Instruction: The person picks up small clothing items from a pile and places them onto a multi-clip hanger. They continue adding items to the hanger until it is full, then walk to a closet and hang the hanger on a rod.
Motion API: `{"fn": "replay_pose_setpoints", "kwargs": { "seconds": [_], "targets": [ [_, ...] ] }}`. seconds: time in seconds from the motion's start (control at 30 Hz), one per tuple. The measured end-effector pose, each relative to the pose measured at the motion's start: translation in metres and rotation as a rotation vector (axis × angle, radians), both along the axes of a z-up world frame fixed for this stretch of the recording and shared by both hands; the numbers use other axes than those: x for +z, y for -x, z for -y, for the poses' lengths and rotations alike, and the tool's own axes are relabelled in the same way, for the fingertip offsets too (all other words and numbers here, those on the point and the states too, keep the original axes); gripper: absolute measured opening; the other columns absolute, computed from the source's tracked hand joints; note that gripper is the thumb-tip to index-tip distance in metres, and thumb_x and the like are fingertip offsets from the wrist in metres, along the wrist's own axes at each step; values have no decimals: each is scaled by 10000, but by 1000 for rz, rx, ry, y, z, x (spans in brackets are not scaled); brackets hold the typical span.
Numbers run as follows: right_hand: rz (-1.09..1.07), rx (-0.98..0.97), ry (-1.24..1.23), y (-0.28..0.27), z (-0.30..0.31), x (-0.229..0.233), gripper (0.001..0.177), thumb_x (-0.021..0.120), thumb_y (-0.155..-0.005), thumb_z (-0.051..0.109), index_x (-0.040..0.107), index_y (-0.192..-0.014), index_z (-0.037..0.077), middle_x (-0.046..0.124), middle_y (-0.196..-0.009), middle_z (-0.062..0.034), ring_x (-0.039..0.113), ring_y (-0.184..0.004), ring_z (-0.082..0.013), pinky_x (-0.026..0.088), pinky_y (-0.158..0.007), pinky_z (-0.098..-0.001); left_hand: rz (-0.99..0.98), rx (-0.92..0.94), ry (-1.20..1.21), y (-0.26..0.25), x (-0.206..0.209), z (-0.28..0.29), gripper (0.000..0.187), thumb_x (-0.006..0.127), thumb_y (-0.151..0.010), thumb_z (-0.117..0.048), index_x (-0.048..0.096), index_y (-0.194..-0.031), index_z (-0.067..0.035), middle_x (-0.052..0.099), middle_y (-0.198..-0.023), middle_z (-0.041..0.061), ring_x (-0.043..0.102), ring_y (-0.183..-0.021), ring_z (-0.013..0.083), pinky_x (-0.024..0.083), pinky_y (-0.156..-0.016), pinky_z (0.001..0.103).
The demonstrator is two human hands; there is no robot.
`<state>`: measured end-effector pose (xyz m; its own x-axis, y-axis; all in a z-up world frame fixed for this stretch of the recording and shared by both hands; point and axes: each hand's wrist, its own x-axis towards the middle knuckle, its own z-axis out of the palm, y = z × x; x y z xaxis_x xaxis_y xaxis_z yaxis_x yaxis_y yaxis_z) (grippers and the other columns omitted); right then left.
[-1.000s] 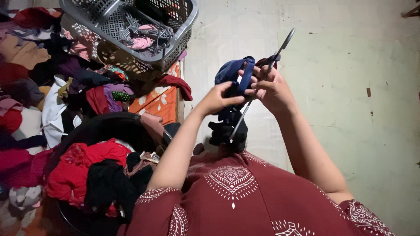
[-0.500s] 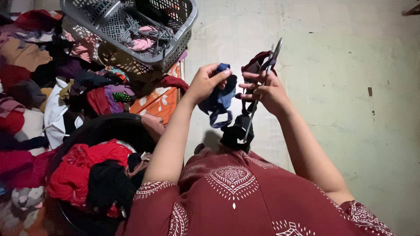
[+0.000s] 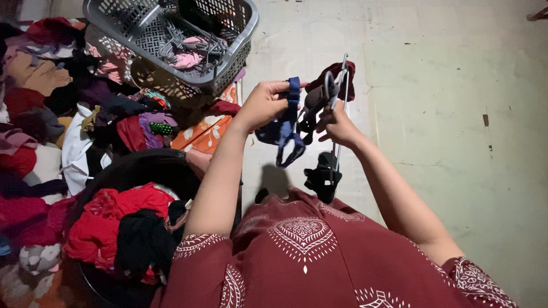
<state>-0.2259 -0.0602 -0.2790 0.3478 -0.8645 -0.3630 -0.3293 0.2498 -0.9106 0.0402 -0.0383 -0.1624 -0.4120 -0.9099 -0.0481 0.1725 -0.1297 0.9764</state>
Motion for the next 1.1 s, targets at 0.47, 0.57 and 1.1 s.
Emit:
{"fn": "replay_pose_setpoints", "kwargs": {
  "seconds": [0.47, 0.57, 1.1],
  "targets": [
    [-296, 144, 267, -25, -2, 11, 588, 646, -798, -59, 246, -1221, -150, 624, -978, -181, 669, -828, -199, 552, -582, -328, 807, 214, 704, 46, -4, 13, 428, 569, -740, 34, 777, -1085, -109, 591, -1032, 136, 569, -1045, 339, 491, -949, 414],
    [-297, 109, 33, -25, -6, 16, 689, 520, -789, -112, 177, -1386, -113, 606, -997, -189, 658, -812, -275, 513, -595, -401, 958, 241, 689, 50, 1, 12, 447, 582, -771, 36, 770, -1126, -159, 579, -1061, 107, 566, -1092, 319, 488, -924, 434],
    [-253, 147, 376, -9, -13, 46, 333, 431, -764, -143, 577, -1030, -7, 640, -791, -129, 588, -702, -237, 477, -634, -355, 929, 186, 376, 15, -7, 21, 533, 567, -761, 72, 771, -1176, -193, 606, -1216, 107, 585, -1188, 322, 483, -1036, 397]
  ]
}}
